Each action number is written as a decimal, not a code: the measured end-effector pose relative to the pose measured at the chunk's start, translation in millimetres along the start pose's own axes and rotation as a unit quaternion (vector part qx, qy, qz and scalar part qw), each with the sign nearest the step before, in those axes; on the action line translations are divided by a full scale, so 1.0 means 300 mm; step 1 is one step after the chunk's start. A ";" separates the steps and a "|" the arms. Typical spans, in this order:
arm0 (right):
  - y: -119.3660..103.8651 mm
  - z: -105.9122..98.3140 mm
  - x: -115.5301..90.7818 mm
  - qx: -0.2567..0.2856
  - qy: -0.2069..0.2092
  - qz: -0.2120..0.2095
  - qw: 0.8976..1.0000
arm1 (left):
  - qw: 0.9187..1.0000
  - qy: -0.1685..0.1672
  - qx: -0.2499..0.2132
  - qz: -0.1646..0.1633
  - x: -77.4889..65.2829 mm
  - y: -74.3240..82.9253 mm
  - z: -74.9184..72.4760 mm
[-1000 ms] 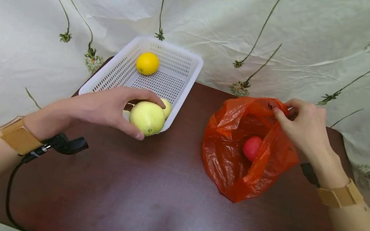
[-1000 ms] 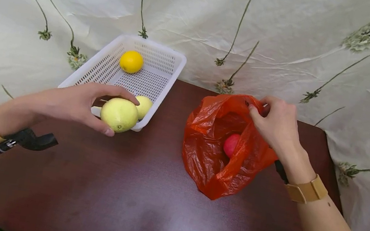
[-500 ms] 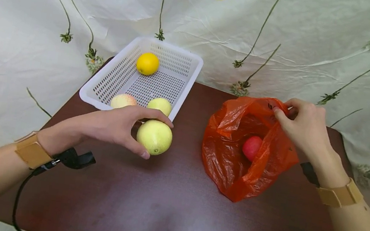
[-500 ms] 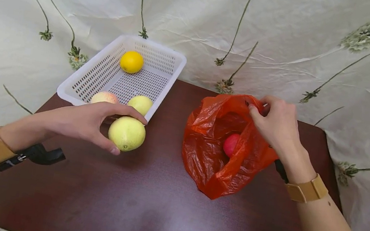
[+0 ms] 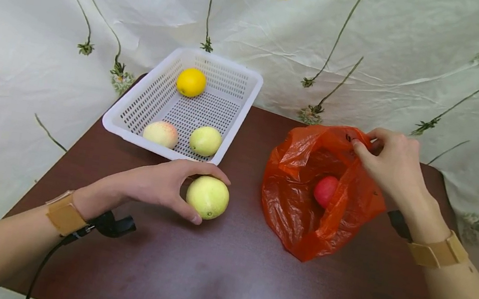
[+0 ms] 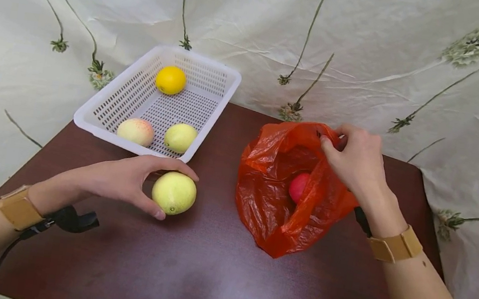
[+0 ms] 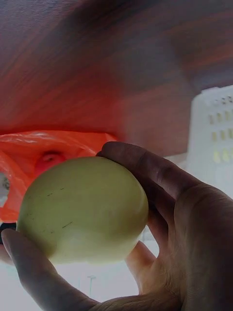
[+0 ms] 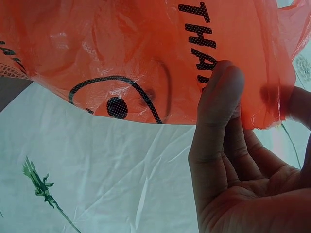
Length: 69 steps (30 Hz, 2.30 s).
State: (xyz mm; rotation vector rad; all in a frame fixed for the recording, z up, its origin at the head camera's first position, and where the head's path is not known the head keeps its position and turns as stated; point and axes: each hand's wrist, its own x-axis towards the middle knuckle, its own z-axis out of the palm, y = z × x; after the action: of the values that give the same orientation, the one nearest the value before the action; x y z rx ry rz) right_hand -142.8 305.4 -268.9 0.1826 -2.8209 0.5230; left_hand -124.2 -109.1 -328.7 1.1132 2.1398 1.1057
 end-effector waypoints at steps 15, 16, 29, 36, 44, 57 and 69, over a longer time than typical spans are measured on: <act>-0.003 0.010 0.000 0.004 -0.003 0.001 1.000 | 0.999 0.024 -0.002 0.046 0.140 -0.018 0.100; -0.004 0.010 0.001 0.006 -0.004 0.002 1.000 | 0.998 0.025 -0.005 0.051 0.150 -0.018 0.102; -0.008 -0.005 0.014 0.005 -0.006 0.007 1.000 | 0.996 0.042 -0.006 0.081 0.301 -0.024 0.165; -0.017 -0.004 0.019 0.007 -0.012 0.008 1.000 | 0.998 0.027 0.000 0.055 0.408 -0.010 0.217; -0.004 -0.002 0.011 0.004 -0.008 0.007 1.000 | 0.999 0.012 0.002 0.036 0.478 -0.013 0.244; -0.001 0.010 0.019 0.003 -0.011 0.009 1.000 | 0.999 0.011 0.034 0.025 0.530 -0.019 0.269; -0.004 0.011 0.011 0.002 -0.012 0.010 1.000 | 0.997 0.012 0.080 -0.010 0.596 -0.003 0.290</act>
State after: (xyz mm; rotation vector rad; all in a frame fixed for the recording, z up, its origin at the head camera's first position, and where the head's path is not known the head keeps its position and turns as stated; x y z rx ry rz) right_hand -146.5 303.0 -270.5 0.1617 -2.8487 0.5348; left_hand -161.6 77.3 -386.7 1.1517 2.2854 0.9566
